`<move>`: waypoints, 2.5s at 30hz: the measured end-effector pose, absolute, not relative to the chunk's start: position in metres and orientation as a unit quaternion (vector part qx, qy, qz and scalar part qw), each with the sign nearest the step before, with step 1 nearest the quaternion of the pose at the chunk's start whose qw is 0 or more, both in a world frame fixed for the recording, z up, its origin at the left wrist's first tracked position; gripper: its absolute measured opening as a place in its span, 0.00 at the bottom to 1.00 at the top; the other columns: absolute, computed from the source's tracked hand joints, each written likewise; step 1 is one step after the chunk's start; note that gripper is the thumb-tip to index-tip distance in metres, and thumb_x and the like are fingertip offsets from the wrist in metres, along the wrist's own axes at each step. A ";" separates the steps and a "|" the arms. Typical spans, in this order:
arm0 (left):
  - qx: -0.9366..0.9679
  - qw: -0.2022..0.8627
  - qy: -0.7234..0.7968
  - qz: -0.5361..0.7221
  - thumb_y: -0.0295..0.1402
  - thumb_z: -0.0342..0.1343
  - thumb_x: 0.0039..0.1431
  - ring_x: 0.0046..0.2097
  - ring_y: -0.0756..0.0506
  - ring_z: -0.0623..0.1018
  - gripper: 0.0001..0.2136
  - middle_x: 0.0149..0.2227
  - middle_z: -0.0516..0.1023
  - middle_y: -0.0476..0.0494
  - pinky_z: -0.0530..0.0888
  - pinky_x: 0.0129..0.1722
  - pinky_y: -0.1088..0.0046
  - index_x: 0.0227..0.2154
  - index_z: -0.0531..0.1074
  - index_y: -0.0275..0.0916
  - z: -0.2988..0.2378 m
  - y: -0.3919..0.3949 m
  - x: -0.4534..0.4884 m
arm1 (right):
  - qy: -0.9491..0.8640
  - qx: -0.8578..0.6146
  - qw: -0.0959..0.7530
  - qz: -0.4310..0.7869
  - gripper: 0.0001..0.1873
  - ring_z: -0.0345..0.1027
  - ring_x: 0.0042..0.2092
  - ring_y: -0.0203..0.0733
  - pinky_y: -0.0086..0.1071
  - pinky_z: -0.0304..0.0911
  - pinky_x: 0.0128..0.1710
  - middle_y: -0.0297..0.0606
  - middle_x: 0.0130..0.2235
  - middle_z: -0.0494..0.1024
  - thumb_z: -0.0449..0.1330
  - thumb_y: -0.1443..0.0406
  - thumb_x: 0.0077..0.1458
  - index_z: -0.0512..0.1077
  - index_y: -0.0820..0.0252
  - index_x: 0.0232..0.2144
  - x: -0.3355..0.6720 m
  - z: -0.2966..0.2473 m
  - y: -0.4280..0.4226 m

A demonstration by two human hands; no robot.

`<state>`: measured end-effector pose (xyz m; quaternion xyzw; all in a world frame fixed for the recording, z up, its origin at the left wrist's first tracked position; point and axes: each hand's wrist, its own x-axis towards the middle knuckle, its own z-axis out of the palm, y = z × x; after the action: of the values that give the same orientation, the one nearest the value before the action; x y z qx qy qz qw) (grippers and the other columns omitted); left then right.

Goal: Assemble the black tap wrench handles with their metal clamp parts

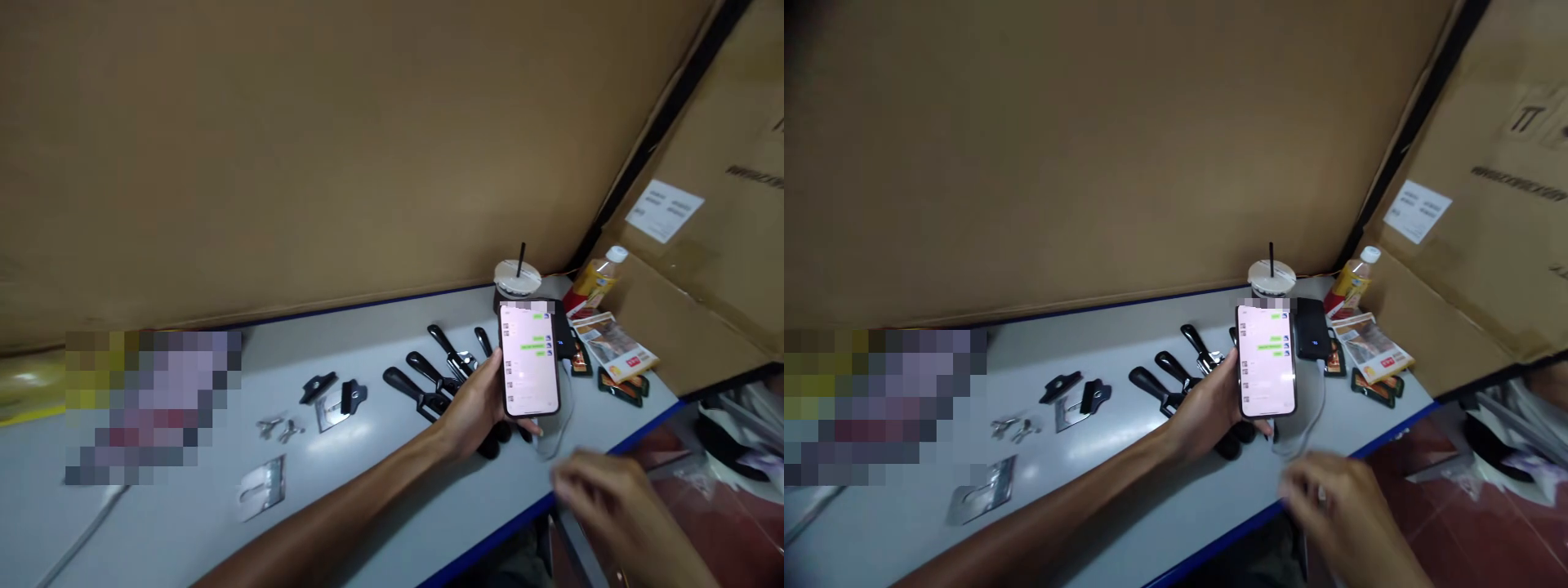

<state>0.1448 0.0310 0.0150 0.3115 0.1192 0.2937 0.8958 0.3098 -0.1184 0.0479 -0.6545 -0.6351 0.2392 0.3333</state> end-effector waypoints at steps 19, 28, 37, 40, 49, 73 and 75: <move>0.290 0.888 0.171 0.313 0.52 0.49 0.69 0.39 0.39 0.82 0.28 0.48 0.81 0.30 0.81 0.28 0.68 0.63 0.67 0.37 0.011 0.032 0.150 | -0.534 -0.616 0.488 0.313 0.30 0.75 0.53 0.52 0.42 0.69 0.52 0.45 0.54 0.80 0.64 0.55 0.58 0.68 0.57 0.60 0.299 0.023 -0.038; 0.298 0.877 0.210 0.315 0.52 0.50 0.69 0.42 0.37 0.82 0.30 0.49 0.80 0.28 0.81 0.28 0.68 0.64 0.65 0.36 0.013 0.033 0.145 | -0.525 -0.617 0.485 0.329 0.26 0.75 0.51 0.51 0.42 0.70 0.51 0.44 0.52 0.81 0.63 0.57 0.59 0.70 0.56 0.58 0.297 0.017 -0.032; 0.301 0.872 0.222 0.316 0.53 0.53 0.67 0.45 0.36 0.82 0.28 0.53 0.79 0.29 0.82 0.31 0.66 0.60 0.69 0.38 0.013 0.033 0.144 | -0.462 -0.602 0.522 0.390 0.26 0.74 0.53 0.51 0.39 0.72 0.49 0.43 0.53 0.80 0.57 0.46 0.64 0.72 0.53 0.57 0.296 0.021 -0.030; 0.297 0.875 0.219 0.313 0.54 0.52 0.67 0.43 0.37 0.82 0.28 0.48 0.80 0.30 0.82 0.29 0.66 0.57 0.71 0.36 0.013 0.034 0.144 | -0.436 -0.557 0.536 0.461 0.27 0.73 0.56 0.51 0.39 0.72 0.49 0.42 0.54 0.80 0.55 0.44 0.65 0.71 0.51 0.57 0.296 0.017 -0.025; 0.341 0.873 0.231 0.261 0.56 0.51 0.66 0.22 0.45 0.78 0.27 0.27 0.77 0.46 0.75 0.16 0.74 0.54 0.67 0.38 0.011 0.039 0.139 | -0.333 -0.480 0.550 0.597 0.33 0.73 0.56 0.51 0.45 0.72 0.51 0.41 0.55 0.79 0.60 0.44 0.60 0.68 0.48 0.63 0.298 0.017 -0.025; 0.359 0.855 0.242 0.284 0.56 0.56 0.63 0.19 0.46 0.74 0.22 0.17 0.61 0.58 0.73 0.18 0.74 0.40 0.67 0.39 0.016 0.042 0.138 | -0.286 -0.413 0.554 0.664 0.29 0.78 0.48 0.51 0.43 0.74 0.44 0.44 0.52 0.81 0.62 0.46 0.58 0.71 0.51 0.58 0.297 0.022 -0.026; 0.343 0.868 0.225 0.281 0.57 0.56 0.63 0.19 0.46 0.75 0.23 0.17 0.60 0.58 0.74 0.19 0.73 0.36 0.65 0.40 0.015 0.042 0.138 | -0.261 -0.410 0.551 0.678 0.33 0.79 0.46 0.53 0.46 0.74 0.43 0.46 0.48 0.83 0.56 0.39 0.60 0.75 0.54 0.54 0.295 0.021 -0.025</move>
<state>0.1378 0.0416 0.0155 0.3427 0.2249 0.2811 0.8677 0.2955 -0.0246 0.0205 -0.4098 -0.2613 0.6780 0.5515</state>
